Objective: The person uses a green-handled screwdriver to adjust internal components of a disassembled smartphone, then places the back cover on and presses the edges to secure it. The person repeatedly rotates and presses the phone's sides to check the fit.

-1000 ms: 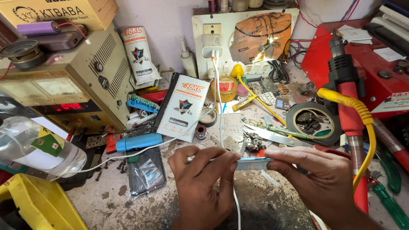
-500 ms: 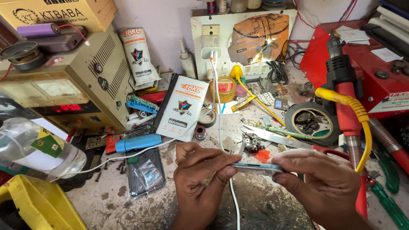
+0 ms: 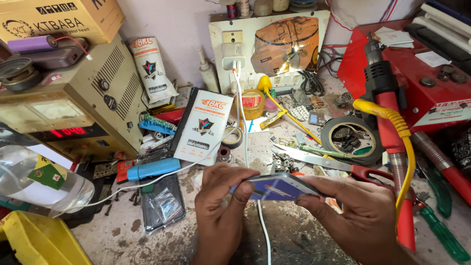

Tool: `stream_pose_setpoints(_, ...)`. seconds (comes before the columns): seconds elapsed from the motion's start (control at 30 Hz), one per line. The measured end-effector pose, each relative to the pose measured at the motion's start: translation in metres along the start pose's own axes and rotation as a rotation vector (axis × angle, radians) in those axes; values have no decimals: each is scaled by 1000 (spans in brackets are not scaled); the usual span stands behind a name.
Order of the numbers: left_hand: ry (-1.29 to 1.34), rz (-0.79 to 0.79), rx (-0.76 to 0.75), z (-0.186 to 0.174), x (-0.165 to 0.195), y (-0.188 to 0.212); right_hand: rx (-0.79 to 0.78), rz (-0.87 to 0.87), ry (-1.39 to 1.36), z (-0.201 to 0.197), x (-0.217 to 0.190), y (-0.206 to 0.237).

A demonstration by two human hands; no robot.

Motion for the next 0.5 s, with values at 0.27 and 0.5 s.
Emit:
stream_pose_setpoints(0.27, 5, -34, -196, 6, 5, -4, 52, 12, -42, -1, -1, 1)
stream_pose_setpoints(0.5, 30, 52, -156, -1, 13, -5, 50, 87, -99, 1, 9, 2)
Point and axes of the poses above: each hand's wrist, its own y-axis away from the middle knuckle, its own z-axis out of the palm, x = y × z, the point moved 4 cm from there along -y, towards the middle knuckle, and after that the axes turned 5 degrees about z, right-handed, at the moved point
